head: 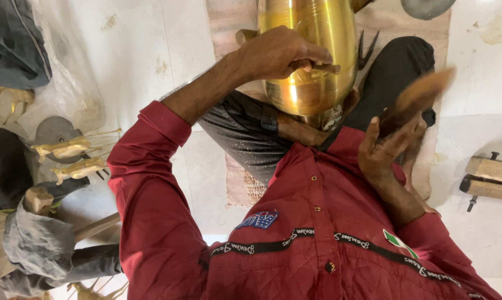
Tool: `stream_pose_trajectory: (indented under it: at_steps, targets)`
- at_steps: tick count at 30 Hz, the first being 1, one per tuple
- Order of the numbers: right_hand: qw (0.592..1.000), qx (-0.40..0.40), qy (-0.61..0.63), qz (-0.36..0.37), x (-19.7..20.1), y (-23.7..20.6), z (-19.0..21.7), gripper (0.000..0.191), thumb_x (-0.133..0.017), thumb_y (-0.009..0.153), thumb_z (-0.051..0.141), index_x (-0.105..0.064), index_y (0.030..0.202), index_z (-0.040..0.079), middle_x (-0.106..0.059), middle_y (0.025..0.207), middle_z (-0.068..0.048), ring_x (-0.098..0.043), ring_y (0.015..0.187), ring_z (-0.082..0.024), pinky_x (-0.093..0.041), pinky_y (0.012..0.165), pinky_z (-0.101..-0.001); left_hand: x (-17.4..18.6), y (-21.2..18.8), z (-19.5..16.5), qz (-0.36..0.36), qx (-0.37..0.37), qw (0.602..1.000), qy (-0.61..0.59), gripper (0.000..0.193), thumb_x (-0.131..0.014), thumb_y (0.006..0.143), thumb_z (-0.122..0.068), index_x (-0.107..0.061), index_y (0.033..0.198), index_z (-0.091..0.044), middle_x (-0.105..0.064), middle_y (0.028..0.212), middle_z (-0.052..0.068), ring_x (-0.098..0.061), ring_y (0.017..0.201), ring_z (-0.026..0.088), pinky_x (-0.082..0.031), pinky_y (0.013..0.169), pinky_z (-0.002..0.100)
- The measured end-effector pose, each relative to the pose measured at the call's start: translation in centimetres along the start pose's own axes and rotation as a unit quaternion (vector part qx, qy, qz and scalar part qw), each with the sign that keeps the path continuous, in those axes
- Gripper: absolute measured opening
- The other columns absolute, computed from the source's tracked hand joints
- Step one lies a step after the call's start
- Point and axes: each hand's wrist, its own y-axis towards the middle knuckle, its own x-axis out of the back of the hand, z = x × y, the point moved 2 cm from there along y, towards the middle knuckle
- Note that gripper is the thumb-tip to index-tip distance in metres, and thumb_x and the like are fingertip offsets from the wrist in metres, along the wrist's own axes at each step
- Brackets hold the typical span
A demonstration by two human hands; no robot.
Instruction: The person sits cross-legged on the floor holding a brass vessel between their legs and repeatedly taps its surface with a wooden mallet to shape it. They reposition the vessel, work it with a small punch-like tool, and finally hold a round abrasive disc against the brass surface.
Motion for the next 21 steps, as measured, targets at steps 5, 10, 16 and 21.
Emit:
stream_pose_trajectory:
  at_steps: [5, 10, 16, 21]
  targets:
    - [0.986, -0.055, -0.093, 0.124, -0.3, -0.5, -0.1, 0.071, -0.066, 0.103, -0.004, -0.035, 0.166, 0.002, -0.045, 0.139, -0.02, -0.05, 0.126, -0.035, -0.046, 0.107, -0.0478, -0.1, 0.4, 0.3, 0.009, -0.007, 1.0, -0.007, 0.026, -0.073, 0.099, -0.01, -0.074, 0.125, -0.016, -0.08, 0.093, 0.003, -0.078, 0.076, 0.016, -0.06, 0.063, 0.036]
    - [0.991, -0.043, -0.055, 0.112, -0.4, -0.5, -0.3, 0.074, -0.062, 0.102, -0.007, -0.028, 0.167, 0.007, -0.04, 0.145, -0.025, -0.048, 0.134, -0.04, -0.046, 0.114, -0.0467, -0.7, 0.2, 0.7, 0.02, -0.003, 1.0, 0.015, 0.028, -0.07, 0.1, -0.009, -0.073, 0.127, -0.016, -0.08, 0.098, 0.006, -0.078, 0.079, 0.018, -0.062, 0.063, 0.036]
    - [0.972, -0.177, -0.005, 0.157, 0.7, 0.2, -1.2, 0.074, -0.063, 0.099, -0.005, -0.032, 0.166, 0.006, -0.045, 0.14, -0.022, -0.051, 0.128, -0.037, -0.044, 0.113, -0.0424, 0.3, -2.9, 3.3, -0.243, 0.088, 0.943, -0.211, 0.02, -0.066, 0.109, -0.007, -0.07, 0.129, -0.008, -0.077, 0.12, 0.012, -0.081, 0.103, 0.021, -0.067, 0.087, 0.032]
    - [0.962, -0.174, 0.005, 0.209, 0.4, 1.8, -2.6, 0.077, -0.067, 0.096, -0.004, -0.041, 0.167, 0.009, -0.047, 0.134, -0.022, -0.053, 0.125, -0.037, -0.045, 0.113, -0.0434, -1.6, -5.7, 3.7, -0.459, 0.154, 0.785, -0.386, 0.042, -0.073, 0.102, -0.012, -0.053, 0.14, -0.007, -0.076, 0.111, 0.012, -0.08, 0.101, 0.022, -0.07, 0.09, 0.039]
